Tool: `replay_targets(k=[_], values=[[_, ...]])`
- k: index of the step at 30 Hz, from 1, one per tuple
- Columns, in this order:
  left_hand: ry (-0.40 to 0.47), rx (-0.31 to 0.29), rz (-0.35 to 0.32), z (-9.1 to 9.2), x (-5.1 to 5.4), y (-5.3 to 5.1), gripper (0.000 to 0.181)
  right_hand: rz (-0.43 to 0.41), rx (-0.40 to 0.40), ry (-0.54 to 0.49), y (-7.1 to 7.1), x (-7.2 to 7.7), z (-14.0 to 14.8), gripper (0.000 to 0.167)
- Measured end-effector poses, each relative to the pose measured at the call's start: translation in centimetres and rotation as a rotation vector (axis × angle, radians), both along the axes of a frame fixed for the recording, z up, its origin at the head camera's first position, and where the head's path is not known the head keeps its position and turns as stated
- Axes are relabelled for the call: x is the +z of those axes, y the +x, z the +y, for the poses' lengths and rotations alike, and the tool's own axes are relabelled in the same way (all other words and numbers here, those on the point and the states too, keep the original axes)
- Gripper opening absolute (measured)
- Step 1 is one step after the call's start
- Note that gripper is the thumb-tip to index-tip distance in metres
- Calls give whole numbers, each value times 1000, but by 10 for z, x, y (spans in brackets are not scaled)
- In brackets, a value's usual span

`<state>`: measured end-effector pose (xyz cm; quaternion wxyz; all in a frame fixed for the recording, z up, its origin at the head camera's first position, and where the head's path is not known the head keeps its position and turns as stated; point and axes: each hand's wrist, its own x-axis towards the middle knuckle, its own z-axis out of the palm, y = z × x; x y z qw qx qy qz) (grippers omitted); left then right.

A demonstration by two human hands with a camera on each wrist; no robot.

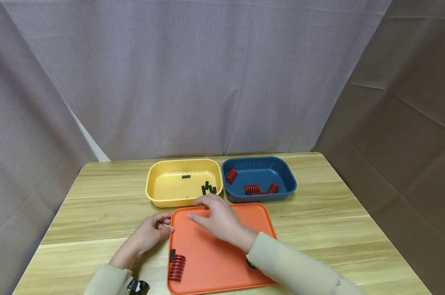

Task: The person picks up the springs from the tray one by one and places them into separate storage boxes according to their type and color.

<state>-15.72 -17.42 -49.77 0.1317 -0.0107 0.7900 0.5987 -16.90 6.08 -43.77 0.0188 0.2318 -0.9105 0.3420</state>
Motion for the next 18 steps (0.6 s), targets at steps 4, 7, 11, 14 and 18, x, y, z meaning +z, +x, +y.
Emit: replay_targets(k=[4,7,11,14,18], values=[[-8,-2,3,-1,0,0,44,-21,75,40,17,0,-2,46],[-12,-3,3,-1,1,0,45,-20,136,90,28,-2,-4,49],[-8,-19,10,-2,1,0,46,1,223,154,41,-5,-9,51],[-2,-34,21,-2,1,1,47,23,272,193,48,-7,-13,52],[-1,-40,23,-2,1,1,47,46,304,251,55,-11,-16,56]])
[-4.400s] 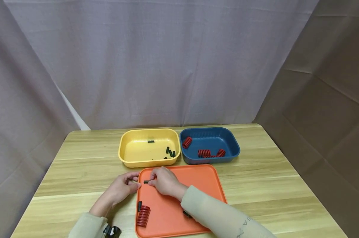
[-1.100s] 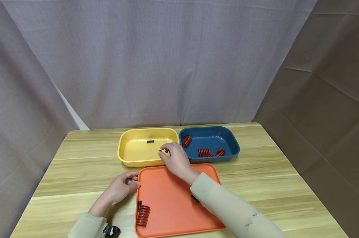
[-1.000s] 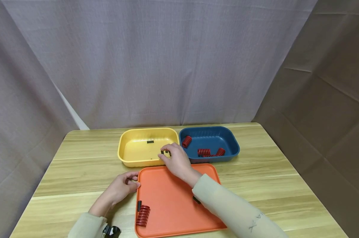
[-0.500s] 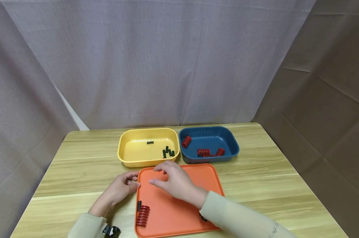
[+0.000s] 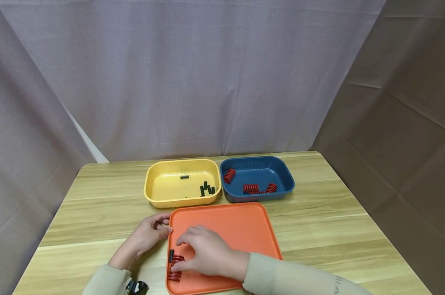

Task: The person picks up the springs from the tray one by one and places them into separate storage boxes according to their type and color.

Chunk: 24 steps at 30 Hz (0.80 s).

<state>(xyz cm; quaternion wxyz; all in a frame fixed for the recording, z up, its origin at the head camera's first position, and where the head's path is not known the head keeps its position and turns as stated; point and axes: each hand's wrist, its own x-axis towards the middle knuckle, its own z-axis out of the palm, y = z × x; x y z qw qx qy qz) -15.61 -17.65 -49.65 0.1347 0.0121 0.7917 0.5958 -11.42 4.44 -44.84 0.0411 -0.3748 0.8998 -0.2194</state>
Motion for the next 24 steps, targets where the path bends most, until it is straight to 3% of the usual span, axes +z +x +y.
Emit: replay_targets(k=[11,24], values=[[25,-18,8,-2,-2,-1,49,-43,15,175,6,-9,-8,56],[3,22,-1,0,-3,-1,46,-83,20,200,9,-12,-15,48]])
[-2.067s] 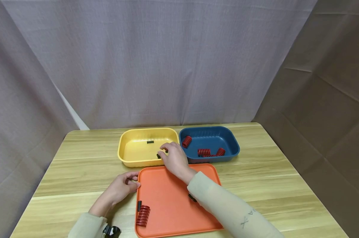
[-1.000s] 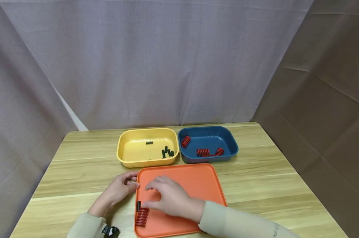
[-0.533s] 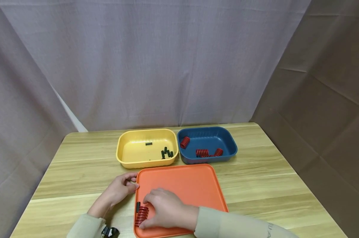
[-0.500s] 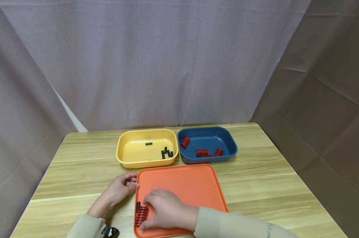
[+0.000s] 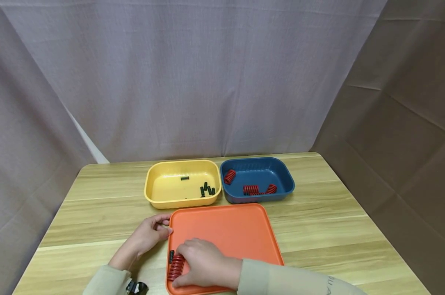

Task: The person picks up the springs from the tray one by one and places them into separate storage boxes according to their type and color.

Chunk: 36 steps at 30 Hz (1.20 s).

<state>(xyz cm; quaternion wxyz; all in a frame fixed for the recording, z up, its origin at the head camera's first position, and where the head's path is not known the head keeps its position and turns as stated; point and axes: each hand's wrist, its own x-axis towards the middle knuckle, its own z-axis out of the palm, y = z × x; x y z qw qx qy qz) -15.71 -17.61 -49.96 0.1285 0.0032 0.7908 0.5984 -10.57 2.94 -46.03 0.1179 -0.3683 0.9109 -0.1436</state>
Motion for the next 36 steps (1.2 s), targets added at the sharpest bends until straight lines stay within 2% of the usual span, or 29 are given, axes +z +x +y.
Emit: replay_targets(k=[11,17,25,30,36], values=[[7,-12,10,-1,2,0,46,32,22,8,-2,0,-1,41],[7,-22,5,-2,2,1,46,4,-20,-57,-9,7,9,39],[16,-23,5,-1,1,0,46,-43,-216,-230,-34,21,44,41],[16,-21,6,-1,2,1,46,-34,-392,-343,-47,25,72,46],[44,-36,20,-2,0,2,47,10,-622,-544,-61,26,100,48]])
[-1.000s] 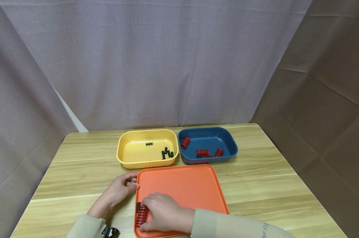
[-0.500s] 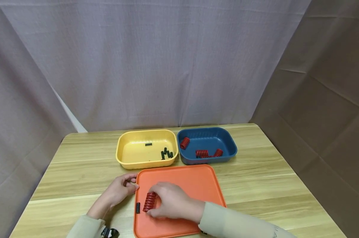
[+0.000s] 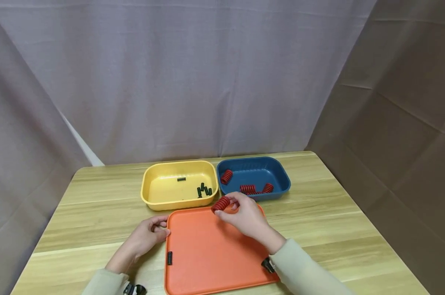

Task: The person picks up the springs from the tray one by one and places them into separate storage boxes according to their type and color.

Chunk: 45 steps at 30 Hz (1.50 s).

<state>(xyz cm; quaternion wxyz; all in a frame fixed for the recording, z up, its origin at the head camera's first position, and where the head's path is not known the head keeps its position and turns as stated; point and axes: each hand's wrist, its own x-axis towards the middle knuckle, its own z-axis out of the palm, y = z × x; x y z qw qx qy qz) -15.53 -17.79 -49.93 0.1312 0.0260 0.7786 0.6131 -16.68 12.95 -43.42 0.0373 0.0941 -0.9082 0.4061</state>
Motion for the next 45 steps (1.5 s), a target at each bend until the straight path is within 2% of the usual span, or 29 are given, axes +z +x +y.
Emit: replay_targets(k=[5,10,15,26,35,45], values=[[-2,-2,-9,-2,-2,0,45,-12,-97,-110,-11,-4,17,50],[-7,1,-16,0,0,0,45,45,-180,-120,-20,-5,31,51],[10,2,-19,1,2,0,45,99,-250,-77,-31,-8,42,55],[4,3,-19,1,0,-1,45,95,-337,-11,-58,-12,59,56],[-5,11,-13,3,0,-1,44,120,-413,98,-84,-22,69,53],[1,17,-5,2,-2,-1,45,82,-427,225,-93,-26,70,57]])
